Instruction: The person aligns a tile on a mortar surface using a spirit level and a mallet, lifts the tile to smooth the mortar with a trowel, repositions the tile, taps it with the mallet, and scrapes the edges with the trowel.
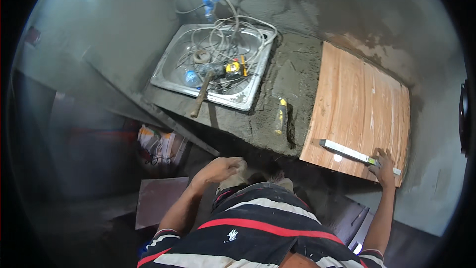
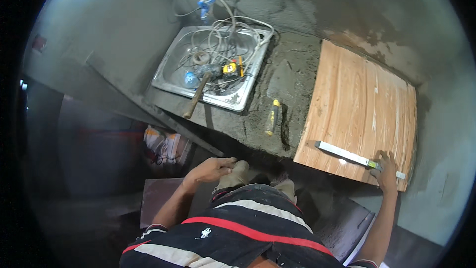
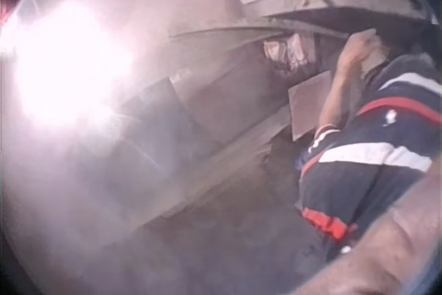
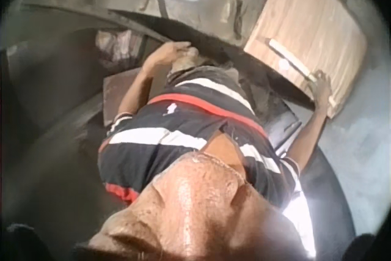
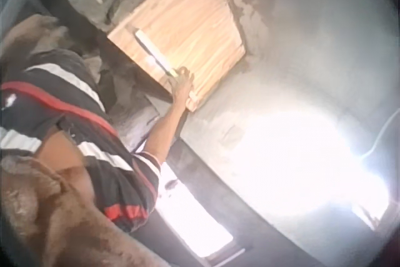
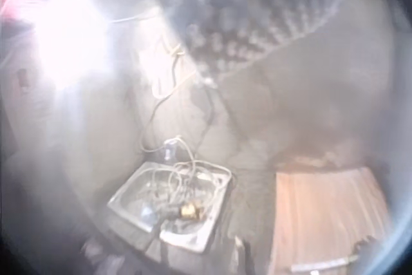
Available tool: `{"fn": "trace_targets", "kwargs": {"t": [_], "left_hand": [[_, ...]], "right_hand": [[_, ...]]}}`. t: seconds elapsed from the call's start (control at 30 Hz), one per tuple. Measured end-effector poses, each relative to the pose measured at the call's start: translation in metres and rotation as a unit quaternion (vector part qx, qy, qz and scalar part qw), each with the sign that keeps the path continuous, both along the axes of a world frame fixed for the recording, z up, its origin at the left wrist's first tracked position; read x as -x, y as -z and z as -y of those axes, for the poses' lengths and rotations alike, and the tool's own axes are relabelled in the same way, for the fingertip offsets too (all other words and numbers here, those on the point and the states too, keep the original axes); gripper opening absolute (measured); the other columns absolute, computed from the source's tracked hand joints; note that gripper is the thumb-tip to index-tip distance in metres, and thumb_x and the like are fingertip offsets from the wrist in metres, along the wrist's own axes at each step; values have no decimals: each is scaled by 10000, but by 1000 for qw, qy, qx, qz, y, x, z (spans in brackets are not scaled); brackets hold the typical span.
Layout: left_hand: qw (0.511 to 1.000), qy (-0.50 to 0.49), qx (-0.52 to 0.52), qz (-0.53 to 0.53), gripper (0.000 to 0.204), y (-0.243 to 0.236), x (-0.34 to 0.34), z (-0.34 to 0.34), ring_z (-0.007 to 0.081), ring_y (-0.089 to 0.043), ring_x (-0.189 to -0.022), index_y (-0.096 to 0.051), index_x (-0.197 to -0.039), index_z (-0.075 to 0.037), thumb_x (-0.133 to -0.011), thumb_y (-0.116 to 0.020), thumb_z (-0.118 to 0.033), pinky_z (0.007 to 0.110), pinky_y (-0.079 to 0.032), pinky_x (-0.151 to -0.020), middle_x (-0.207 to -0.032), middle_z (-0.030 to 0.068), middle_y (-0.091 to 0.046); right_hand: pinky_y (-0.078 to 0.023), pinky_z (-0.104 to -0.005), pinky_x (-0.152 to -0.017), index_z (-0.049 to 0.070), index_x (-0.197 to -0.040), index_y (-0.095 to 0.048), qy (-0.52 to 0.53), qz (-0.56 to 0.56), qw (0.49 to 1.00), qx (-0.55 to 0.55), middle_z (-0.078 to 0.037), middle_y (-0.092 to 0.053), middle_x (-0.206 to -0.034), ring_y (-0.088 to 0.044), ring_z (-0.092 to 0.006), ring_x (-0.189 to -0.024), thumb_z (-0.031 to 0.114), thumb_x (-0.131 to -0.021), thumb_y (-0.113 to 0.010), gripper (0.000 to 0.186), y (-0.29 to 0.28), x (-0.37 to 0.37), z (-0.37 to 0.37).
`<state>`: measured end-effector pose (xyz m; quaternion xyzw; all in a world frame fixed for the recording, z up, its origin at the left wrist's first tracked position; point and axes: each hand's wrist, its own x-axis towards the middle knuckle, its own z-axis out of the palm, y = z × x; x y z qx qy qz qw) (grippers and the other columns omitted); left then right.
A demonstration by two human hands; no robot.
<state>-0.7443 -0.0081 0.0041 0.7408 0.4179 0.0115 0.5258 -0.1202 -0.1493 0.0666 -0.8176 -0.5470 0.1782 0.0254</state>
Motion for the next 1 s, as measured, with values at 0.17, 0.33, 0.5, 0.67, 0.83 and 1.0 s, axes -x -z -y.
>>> {"fn": "trace_targets", "kwargs": {"t": [0.17,0.33,0.5,0.67,0.83,1.0], "left_hand": [[992,-53,31,-112,458,68,92,41,382,-580,-1358,-690,-1291,27,-958,-674,-287,411,-451,-1140,-1476,237,-595],[990,-63,66,-107,503,123,139,31,378,-591,-1347,-664,-1325,39,-946,-682,-292,408,-458,-1130,-1477,238,-595],[994,-75,33,-77,597,162,191,-6,405,-575,-1352,-617,-1389,44,-923,-668,-325,418,-456,-1134,-1437,259,-611],[981,-156,34,-108,570,188,297,-18,321,-665,-1251,-593,-1425,58,-904,-709,-140,376,-516,-1071,-1370,251,-670],[941,-239,160,-177,562,223,396,14,285,-601,-1227,-591,-1443,36,-939,-713,-180,379,-452,-1037,-1369,215,-649],[912,-294,230,-169,559,230,420,35,225,-595,-1033,-579,-1461,25,-938,-701,-134,351,-465,-865,-1251,177,-677]], "right_hand": [[-326,-567,-1221,37,-1122,-762,-46,46,998,-26,-154,-534,-1559,-323,-417,-1539,108,-714,-868,428,-38,22,-42],[-361,-526,-1194,21,-1088,-759,-75,39,986,-144,-184,-608,-1467,-459,-430,-1446,144,-766,-838,354,-95,121,-138],[-479,-523,-992,32,-1084,-748,-98,-43,977,-186,-217,-709,-1116,-628,-417,-1149,340,-882,-751,368,-68,259,-282],[-525,-575,-947,87,-1071,-789,-111,4,981,-156,-177,-722,-1186,-628,-399,-1182,112,-795,-685,296,-15,406,-439],[-374,-689,-1059,107,-1179,-791,-101,51,990,-88,-124,-710,-1327,-486,-424,-1412,196,-890,-700,316,23,503,-519],[-354,-694,-1052,104,-1187,-787,-88,58,991,-82,-122,-715,-1319,-470,-416,-1425,191,-912,-682,307,52,535,-543]]}}
